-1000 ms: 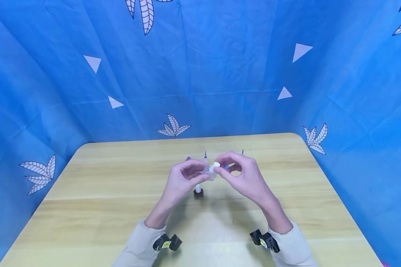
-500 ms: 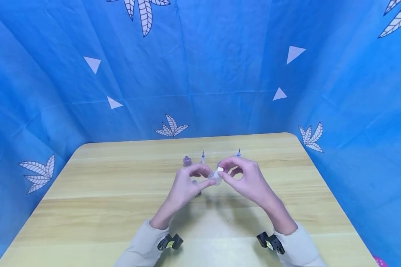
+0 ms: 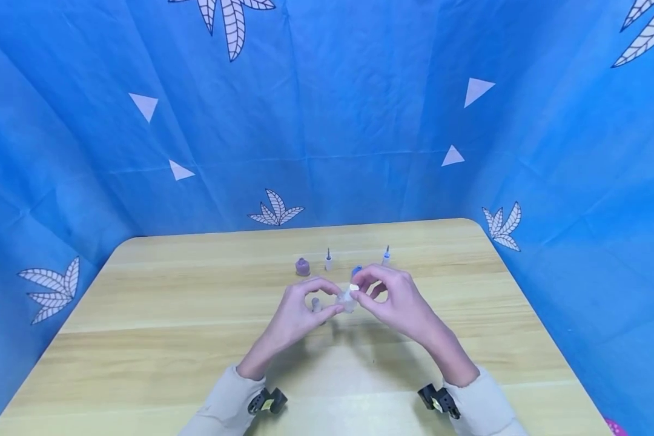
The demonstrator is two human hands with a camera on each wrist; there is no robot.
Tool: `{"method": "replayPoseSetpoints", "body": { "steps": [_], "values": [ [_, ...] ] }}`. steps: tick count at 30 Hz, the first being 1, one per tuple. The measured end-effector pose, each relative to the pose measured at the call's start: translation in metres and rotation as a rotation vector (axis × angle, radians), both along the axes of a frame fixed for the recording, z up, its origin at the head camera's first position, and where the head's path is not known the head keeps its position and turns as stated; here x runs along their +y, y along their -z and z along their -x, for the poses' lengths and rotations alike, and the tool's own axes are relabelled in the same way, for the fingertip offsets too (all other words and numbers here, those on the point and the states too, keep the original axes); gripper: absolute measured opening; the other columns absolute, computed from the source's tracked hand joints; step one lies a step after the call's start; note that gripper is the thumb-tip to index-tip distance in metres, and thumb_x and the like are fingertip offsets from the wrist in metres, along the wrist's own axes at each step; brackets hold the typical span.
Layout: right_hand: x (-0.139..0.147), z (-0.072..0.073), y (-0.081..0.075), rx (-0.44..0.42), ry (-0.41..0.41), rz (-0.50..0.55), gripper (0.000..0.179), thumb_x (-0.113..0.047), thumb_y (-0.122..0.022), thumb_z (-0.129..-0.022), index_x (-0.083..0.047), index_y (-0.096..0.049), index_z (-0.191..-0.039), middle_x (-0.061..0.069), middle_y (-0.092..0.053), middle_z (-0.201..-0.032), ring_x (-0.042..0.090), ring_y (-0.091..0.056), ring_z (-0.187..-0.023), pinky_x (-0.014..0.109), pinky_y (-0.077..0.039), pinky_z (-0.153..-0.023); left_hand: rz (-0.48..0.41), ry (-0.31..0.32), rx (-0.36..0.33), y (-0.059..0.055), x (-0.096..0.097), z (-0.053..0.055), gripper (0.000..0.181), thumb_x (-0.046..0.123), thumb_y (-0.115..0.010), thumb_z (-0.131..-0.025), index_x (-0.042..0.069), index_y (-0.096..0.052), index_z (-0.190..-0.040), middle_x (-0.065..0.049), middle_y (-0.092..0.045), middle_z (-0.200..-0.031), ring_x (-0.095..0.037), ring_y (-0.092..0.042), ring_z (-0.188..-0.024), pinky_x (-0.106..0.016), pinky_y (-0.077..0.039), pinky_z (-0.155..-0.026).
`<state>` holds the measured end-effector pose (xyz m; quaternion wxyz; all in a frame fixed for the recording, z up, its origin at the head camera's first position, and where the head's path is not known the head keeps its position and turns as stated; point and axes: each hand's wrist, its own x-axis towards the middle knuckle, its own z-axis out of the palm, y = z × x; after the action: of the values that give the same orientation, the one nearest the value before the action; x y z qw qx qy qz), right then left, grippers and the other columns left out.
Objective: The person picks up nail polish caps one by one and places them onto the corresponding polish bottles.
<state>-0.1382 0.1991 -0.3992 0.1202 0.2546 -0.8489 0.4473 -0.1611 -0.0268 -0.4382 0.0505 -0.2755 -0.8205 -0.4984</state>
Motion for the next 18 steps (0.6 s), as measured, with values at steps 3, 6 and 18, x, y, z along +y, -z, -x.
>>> {"method": "replayPoseSetpoints", "body": {
  "steps": [3, 6, 18],
  "values": [
    [0.0, 0.0, 0.002, 0.004, -0.003, -0.007, 0.017, -0.004, -0.079, -0.09, -0.012, -0.074, -0.103, -0.006, -0.071, -0.093, 0.01, -0.067, -0.081, 0.027, -0.063, -0.068, 0.012, 0.004, 0.018, 0.002, 0.0, 0.0, 0.024, 0.015, -0.089, -0.082, 0.01, -0.077, -0.102, 0.0, -0.075, -0.1, -0.015, -0.07, -0.096, -0.03, -0.058, -0.086],
    [0.002, 0.001, 0.007, 0.01, -0.004, -0.01, 0.018, -0.002, -0.079, -0.089, -0.012, -0.074, -0.103, -0.006, -0.07, -0.093, 0.01, -0.067, -0.08, 0.026, -0.063, -0.067, 0.03, 0.016, 0.033, 0.005, 0.004, 0.002, 0.022, 0.014, -0.088, -0.083, 0.01, -0.076, -0.101, -0.001, -0.075, -0.1, -0.019, -0.07, -0.096, -0.032, -0.059, -0.084],
    [-0.002, 0.007, 0.021, -0.031, -0.028, -0.044, 0.018, -0.002, -0.08, -0.088, -0.009, -0.074, -0.103, -0.006, -0.071, -0.093, 0.009, -0.067, -0.08, 0.027, -0.063, -0.068, 0.057, 0.03, 0.019, 0.021, 0.003, 0.008, 0.023, 0.01, -0.089, -0.08, 0.007, -0.075, -0.098, -0.005, -0.073, -0.099, -0.029, -0.071, -0.095, -0.044, -0.06, -0.088]
  ]
}}
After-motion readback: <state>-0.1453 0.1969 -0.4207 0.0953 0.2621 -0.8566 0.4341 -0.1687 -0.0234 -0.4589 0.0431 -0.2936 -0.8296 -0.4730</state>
